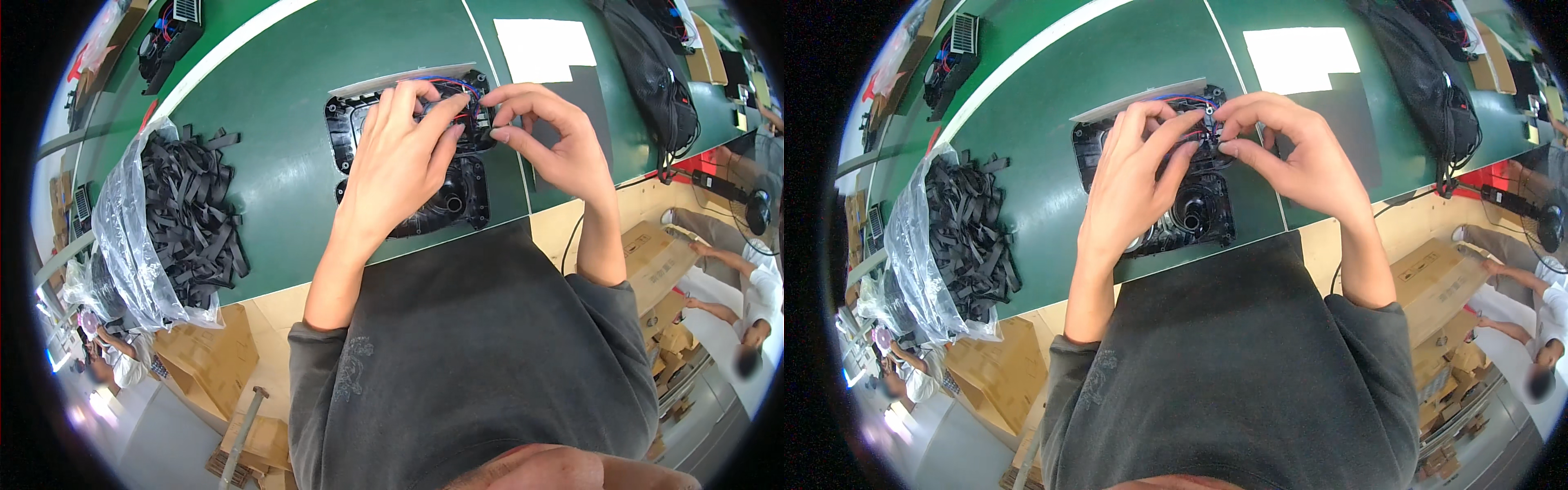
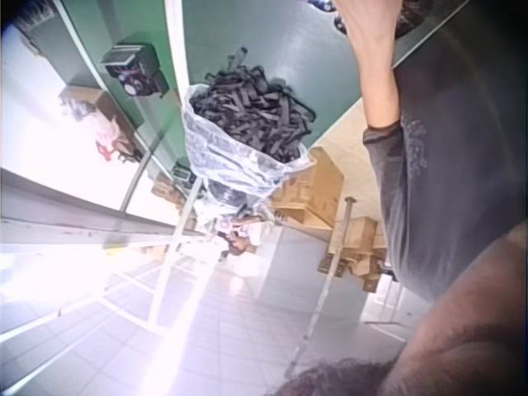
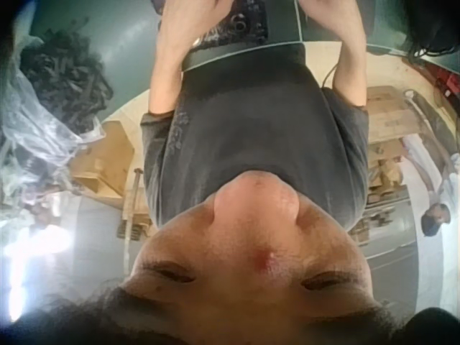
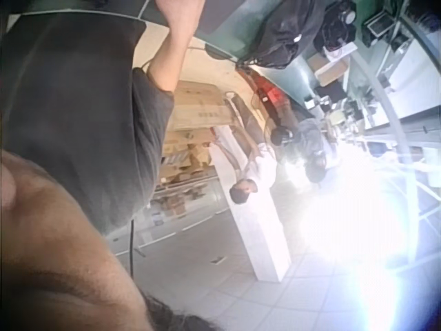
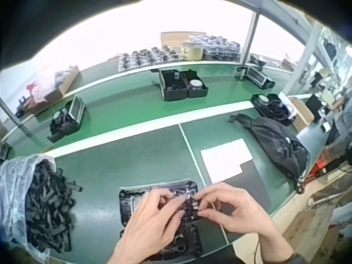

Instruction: Assembling or repairing a plastic electronic component housing by connecting wires and applying adhesive strips.

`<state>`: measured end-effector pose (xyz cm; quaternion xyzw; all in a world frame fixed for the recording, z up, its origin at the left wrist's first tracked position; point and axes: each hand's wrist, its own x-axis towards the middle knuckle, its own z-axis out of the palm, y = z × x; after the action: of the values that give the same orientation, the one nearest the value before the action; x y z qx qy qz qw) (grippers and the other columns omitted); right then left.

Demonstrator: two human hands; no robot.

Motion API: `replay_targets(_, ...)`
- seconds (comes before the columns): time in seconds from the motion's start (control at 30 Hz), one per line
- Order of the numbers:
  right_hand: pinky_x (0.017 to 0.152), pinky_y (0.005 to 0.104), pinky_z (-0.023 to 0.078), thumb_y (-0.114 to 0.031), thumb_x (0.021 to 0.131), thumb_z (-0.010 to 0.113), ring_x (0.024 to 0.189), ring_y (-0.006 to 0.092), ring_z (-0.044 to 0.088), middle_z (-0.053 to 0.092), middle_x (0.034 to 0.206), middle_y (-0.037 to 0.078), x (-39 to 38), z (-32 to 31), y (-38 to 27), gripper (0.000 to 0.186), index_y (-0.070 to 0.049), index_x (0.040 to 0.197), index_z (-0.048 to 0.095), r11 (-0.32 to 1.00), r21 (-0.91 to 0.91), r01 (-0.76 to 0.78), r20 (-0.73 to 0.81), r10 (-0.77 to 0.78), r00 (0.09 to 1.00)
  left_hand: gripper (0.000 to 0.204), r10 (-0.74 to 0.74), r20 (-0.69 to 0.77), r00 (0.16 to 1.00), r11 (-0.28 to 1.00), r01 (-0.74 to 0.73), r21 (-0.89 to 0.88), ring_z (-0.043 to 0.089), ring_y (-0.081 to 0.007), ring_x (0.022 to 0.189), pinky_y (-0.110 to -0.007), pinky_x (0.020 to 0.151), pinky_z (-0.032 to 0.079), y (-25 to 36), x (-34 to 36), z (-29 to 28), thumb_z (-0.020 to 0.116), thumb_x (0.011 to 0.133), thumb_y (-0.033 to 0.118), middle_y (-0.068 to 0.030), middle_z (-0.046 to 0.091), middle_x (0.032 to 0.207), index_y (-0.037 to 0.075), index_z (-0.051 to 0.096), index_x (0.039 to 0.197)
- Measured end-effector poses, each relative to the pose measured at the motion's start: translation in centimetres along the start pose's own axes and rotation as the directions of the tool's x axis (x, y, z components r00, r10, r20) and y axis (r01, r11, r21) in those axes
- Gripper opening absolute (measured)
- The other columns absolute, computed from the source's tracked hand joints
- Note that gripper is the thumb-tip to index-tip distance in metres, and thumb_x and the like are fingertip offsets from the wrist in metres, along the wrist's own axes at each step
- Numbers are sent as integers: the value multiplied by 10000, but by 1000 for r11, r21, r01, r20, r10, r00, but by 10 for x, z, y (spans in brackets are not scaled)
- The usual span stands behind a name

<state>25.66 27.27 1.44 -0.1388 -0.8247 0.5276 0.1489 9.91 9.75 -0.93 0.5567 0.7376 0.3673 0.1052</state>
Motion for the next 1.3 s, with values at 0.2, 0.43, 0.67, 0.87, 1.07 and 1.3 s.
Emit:
replay_targets(0.2,766,308,551,-40,902,790,984,195,712,757,1194,85,-4,12,1,123,-43,1011,733,994,-103,-27,6,28,1000,250,76,-79,994,997,-74,31,598,-309,1058,-431,898,475,-6,6,5,774,887,95,-104,594,1182,72,682,1118)
replay_targets(0.43,938,378,563,-54,894,795,1101,271,697,756,1137,60,-1,19,12,135,-50,1004,716,983,-65,172,54,-169,984,222,82,-22,996,993,-80,90,647,-321,1033,-429,941,442,3,10,5,728,864,-22,-103,691,1030,55,641,1053)
replay_targets(0.67,749,345,540,-97,936,777,862,206,621,730,1018,41,0,18,20,109,-56,1024,726,992,9,126,57,-126,990,211,-91,102,991,974,110,-196,656,-297,938,-425,985,477,-3,6,-6,761,884,-32,-119,700,976,5,698,1082)
replay_targets(0.87,723,352,544,-128,954,761,816,204,635,707,963,33,-2,20,20,115,-72,1048,722,997,-33,70,60,-68,996,64,34,143,989,986,-10,-169,638,-324,1002,-424,967,493,-6,6,-12,680,974,-4,-151,689,1042,-29,650,1024)
replay_targets(1.07,738,376,572,-110,923,787,896,276,719,748,996,74,1,28,16,146,-97,1062,745,971,-200,131,-79,-149,986,85,-106,191,976,961,150,-233,651,-382,965,-439,890,516,-6,0,-7,611,1044,68,-180,660,1010,-13,639,1049)
replay_targets(1.3,687,353,563,-94,907,801,799,241,692,715,990,68,2,38,4,194,-84,1089,736,995,-97,-8,-159,-8,987,69,-15,87,996,970,36,-238,622,-356,902,-451,809,509,-8,-3,-6,605,1041,56,-156,632,941,-12,617,1039)
